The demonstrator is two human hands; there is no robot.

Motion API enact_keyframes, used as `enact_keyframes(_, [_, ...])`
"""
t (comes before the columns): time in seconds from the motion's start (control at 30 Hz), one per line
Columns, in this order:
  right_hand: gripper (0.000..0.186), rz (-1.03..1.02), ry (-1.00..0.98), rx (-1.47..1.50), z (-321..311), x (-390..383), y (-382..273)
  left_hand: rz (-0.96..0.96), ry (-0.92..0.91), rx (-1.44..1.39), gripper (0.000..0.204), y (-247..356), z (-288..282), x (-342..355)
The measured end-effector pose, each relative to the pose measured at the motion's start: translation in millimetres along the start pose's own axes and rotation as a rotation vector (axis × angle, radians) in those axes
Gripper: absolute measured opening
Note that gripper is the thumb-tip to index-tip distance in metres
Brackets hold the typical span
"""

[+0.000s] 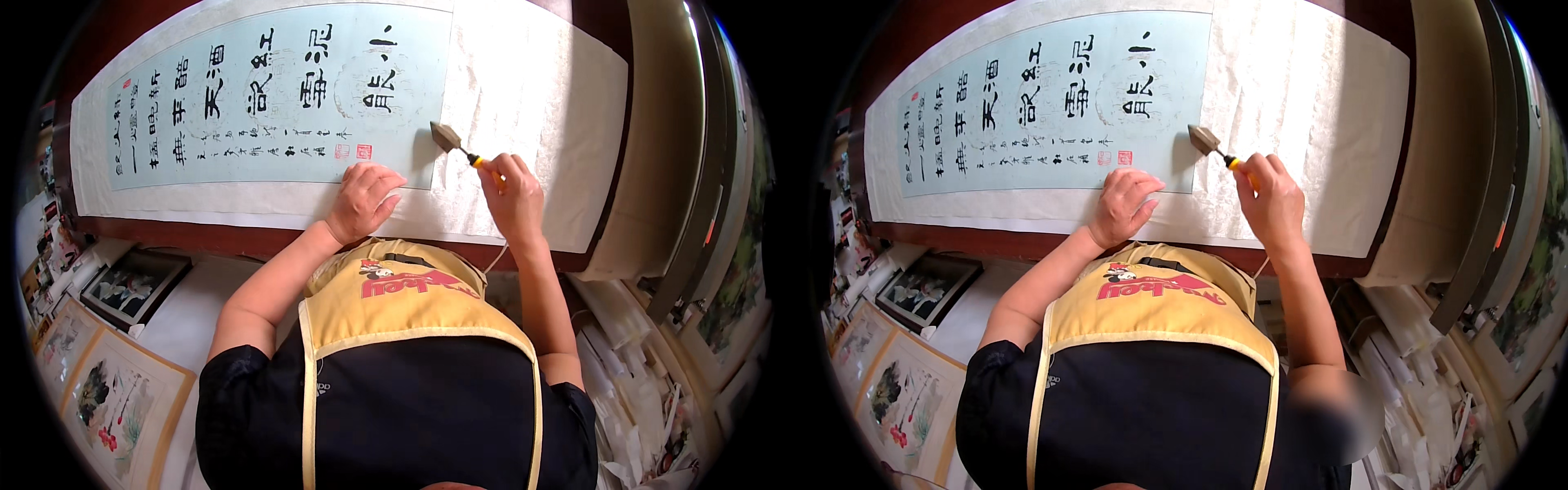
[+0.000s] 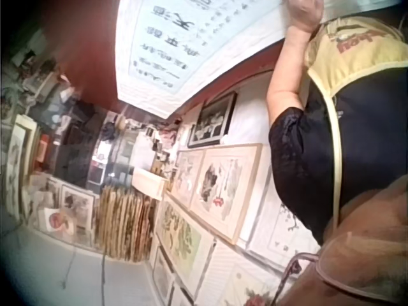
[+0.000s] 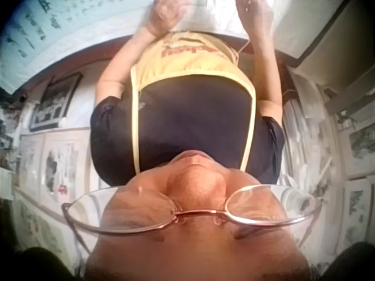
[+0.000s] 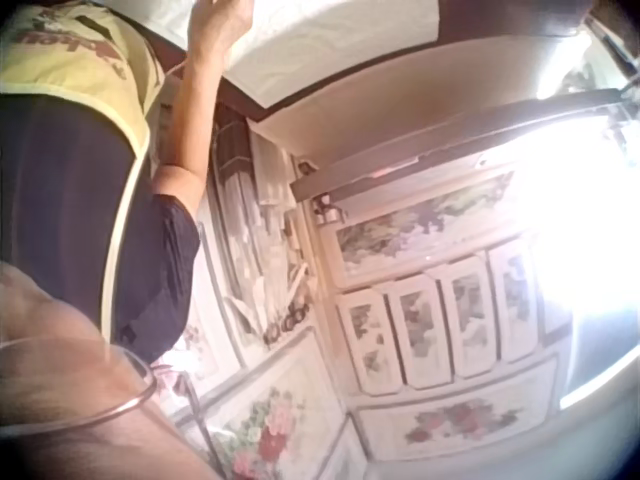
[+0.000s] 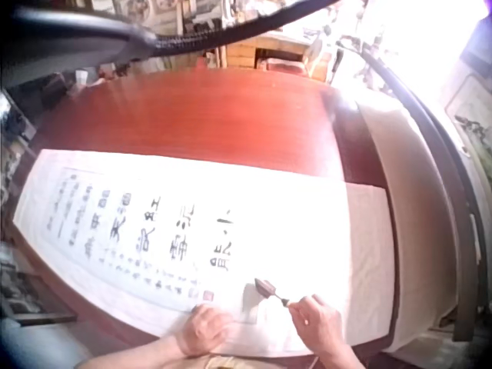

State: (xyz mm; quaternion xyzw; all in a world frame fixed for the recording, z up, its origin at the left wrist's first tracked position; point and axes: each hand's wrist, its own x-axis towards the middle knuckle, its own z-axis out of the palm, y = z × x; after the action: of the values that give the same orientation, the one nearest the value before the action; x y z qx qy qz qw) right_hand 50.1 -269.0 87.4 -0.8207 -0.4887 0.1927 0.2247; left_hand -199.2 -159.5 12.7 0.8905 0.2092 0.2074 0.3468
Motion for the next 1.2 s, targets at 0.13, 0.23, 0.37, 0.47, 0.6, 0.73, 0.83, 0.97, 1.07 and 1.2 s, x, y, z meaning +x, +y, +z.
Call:
enact_keyframes(0.13, [0.011, 0.002, -0.047, -0.064, 7, -14, 0, -0.013, 0.007, 0.029, 0.033, -4, 6, -3])
enact_keyframes(0.23, [0.011, -0.013, -0.043, -0.075, 6, -15, 0, -0.012, 0.005, 0.052, 0.034, -4, 7, -3])
enact_keyframes(0.37, [0.011, -0.012, -0.066, -0.014, 2, -31, 5, -0.014, -0.004, 0.059, 0.036, -6, 8, -4])
enact_keyframes(0.47, [0.011, 0.006, -0.083, -0.018, 6, -44, 6, -0.018, 0.002, 0.079, 0.037, -3, 9, -5])
enact_keyframes(0.6, [0.01, 0.021, -0.09, -0.007, 1, -45, 6, -0.019, -0.001, 0.082, 0.037, -4, 9, -5])
enact_keyframes(0.73, [0.009, 0.025, -0.107, 0.031, 2, -57, 8, -0.013, -0.001, 0.092, 0.037, -3, 9, -4])
enact_keyframes(0.83, [0.009, 0.01, -0.104, -0.006, 5, -59, 7, -0.013, -0.001, 0.096, 0.036, -4, 10, -5])
enact_keyframes(0.97, [0.008, 0.005, -0.118, 0.027, 4, -70, 6, -0.025, -0.014, 0.101, 0.036, -3, 9, -5])
enact_keyframes(1.07, [0.007, -0.01, -0.111, -0.003, 9, -80, 7, 0.003, 0.006, 0.132, 0.038, -4, 12, -5])
enact_keyframes(1.2, [0.007, -0.047, -0.115, -0.055, 7, -81, 6, -0.004, -0.004, 0.128, 0.039, -3, 10, -5])
